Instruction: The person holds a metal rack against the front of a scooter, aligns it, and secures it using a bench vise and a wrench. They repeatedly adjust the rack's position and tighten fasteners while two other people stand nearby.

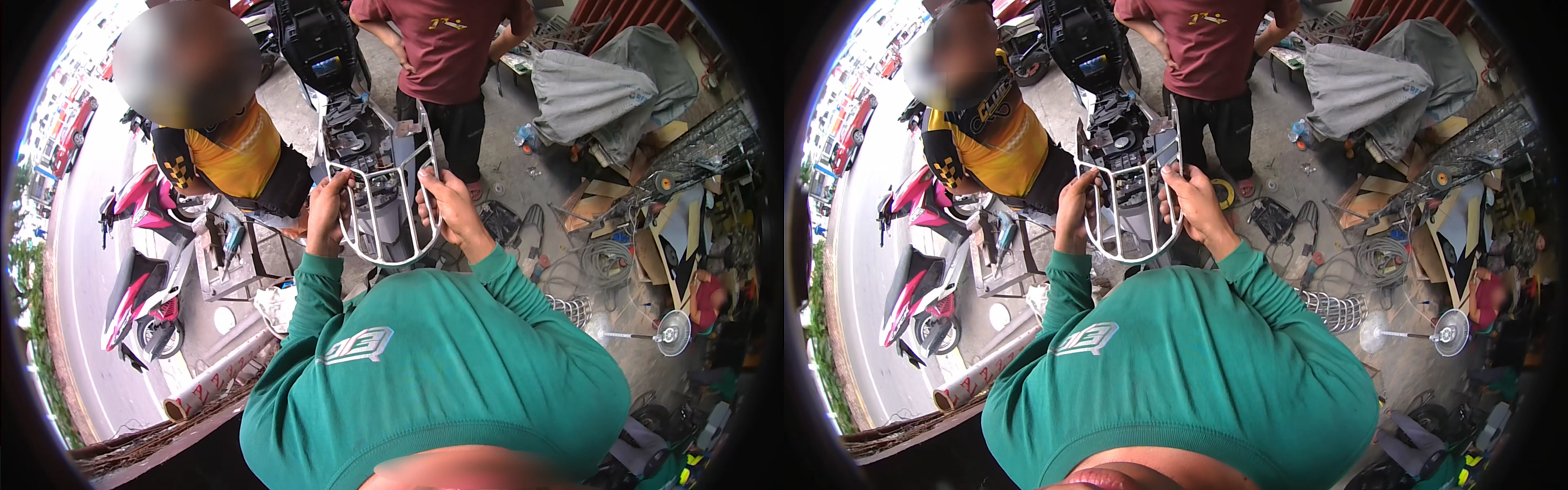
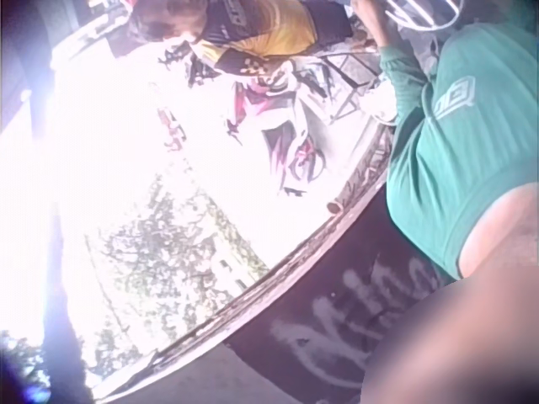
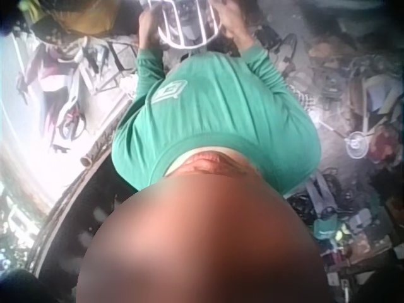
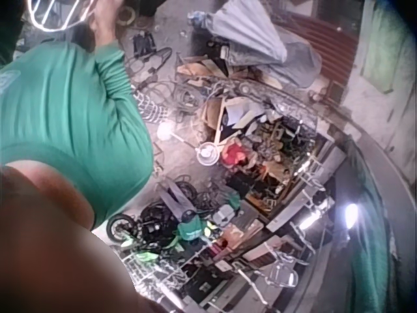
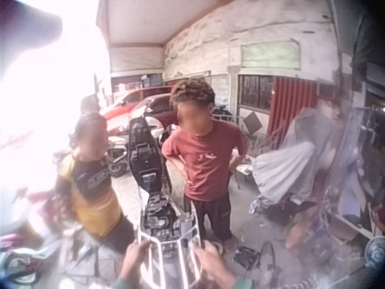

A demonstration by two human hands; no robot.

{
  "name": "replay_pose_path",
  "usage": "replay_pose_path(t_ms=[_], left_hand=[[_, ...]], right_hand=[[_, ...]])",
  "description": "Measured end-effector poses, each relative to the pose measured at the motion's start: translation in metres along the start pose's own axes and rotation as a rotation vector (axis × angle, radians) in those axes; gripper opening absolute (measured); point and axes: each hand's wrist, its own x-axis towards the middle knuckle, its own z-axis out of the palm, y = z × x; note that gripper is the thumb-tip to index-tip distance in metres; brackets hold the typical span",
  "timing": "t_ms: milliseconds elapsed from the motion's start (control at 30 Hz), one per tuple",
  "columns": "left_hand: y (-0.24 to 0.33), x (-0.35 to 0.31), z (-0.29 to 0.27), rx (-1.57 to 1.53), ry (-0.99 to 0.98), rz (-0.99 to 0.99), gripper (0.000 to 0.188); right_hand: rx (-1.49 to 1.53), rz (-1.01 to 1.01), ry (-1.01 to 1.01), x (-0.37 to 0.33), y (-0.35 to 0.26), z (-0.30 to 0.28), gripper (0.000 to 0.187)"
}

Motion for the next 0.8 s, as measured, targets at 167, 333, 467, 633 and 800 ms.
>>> replay_pose_path(t_ms=[167,333,467,633,800], left_hand=[[0.001,-0.002,0.001,-0.007,0.014,-0.014,0.028],[-0.003,-0.002,0.002,-0.036,0.018,-0.01,0.028],[-0.007,0.003,-0.002,-0.102,-0.002,-0.006,0.026],[-0.009,0.002,-0.002,-0.109,-0.006,0.004,0.024],[-0.008,-0.002,-0.001,-0.108,-0.013,0.001,0.025]], right_hand=[[0.027,0.001,-0.023,-0.001,0.001,-0.001,0.027],[0.042,0.004,-0.034,0.0,0.001,-0.003,0.028],[0.017,0.001,-0.027,-0.002,0.0,-0.002,0.027],[-0.006,0.007,-0.014,-0.004,-0.001,-0.002,0.029],[-0.003,-0.003,-0.018,-0.004,-0.001,-0.002,0.029]])
